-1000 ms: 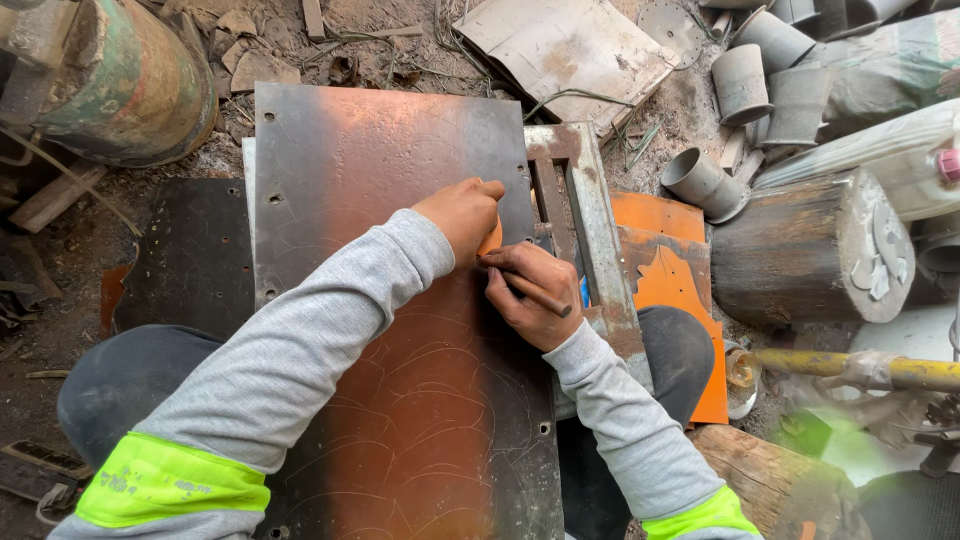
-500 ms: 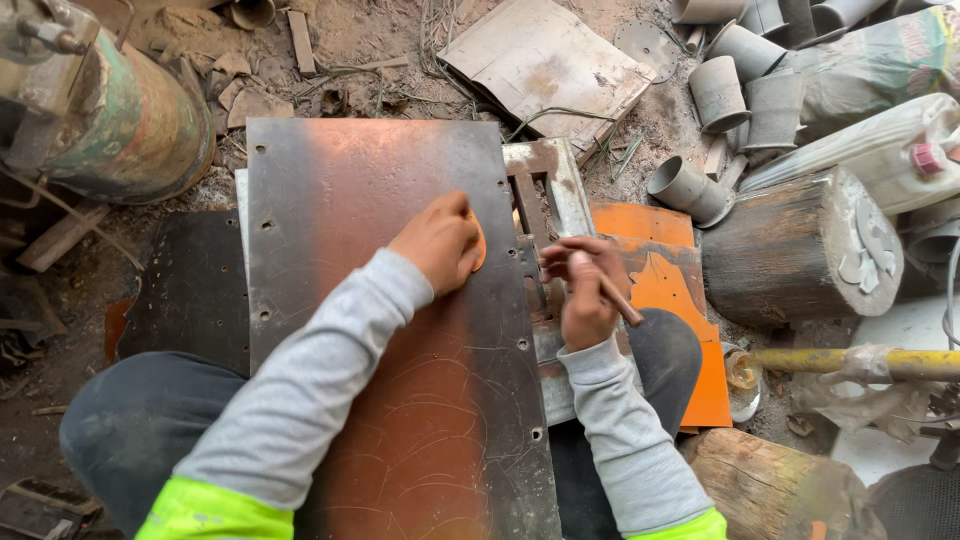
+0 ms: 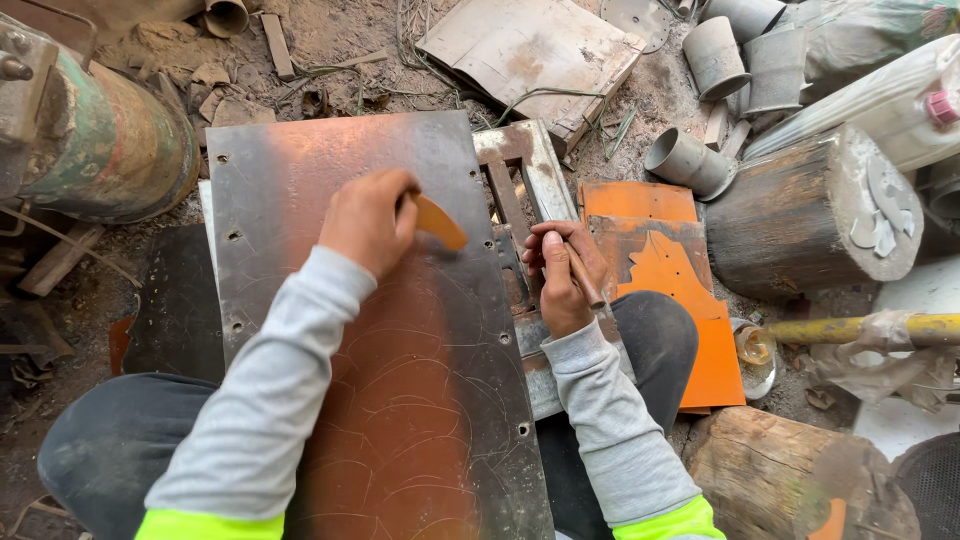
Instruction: The person uses a small knife to cut a curved shape from an orange sheet of material, following a template. They then place the cut piece aside and continue cutting another shape from a larger orange sheet.
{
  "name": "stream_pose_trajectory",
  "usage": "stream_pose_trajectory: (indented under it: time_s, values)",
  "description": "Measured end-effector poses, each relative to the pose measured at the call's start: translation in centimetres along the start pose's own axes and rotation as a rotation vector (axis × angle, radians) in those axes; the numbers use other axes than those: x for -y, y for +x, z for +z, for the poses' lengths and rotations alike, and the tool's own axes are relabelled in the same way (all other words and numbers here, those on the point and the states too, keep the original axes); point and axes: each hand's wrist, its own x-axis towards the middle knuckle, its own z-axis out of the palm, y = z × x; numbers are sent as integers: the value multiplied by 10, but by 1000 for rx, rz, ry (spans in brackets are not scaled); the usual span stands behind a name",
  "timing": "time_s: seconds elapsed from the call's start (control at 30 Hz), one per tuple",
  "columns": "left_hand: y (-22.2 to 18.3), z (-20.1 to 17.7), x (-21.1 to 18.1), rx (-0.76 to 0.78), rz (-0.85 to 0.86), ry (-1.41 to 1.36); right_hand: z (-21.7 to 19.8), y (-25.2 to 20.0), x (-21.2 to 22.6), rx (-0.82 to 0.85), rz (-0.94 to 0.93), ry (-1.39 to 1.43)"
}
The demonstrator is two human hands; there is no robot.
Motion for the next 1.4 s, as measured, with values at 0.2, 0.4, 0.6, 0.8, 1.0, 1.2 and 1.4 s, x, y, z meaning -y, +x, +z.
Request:
stream_pose_trajectory:
  time_s: [0.2,0.4,0.6,0.8,1.0,1.2,1.4]
  values:
    - [74,48,7,238,160,-74,2,5,0,-20,-27,-59]
    - [95,67,7,149,157,75,0,6,-6,67,-252,-384]
    - [61,43,34,185,46,0,20,21,2,266,-466,-713]
    - [35,42,40,-8,190,-88,36,40,14,397,-404,-677]
    - [22,40,46,-36,202,-166,26,35,12,382,-315,-547]
    - [20,38,47,-23,173,-198,25,38,14,415,-328,-530]
    - [21,36,46,14,147,-190,28,38,8,406,-369,-599]
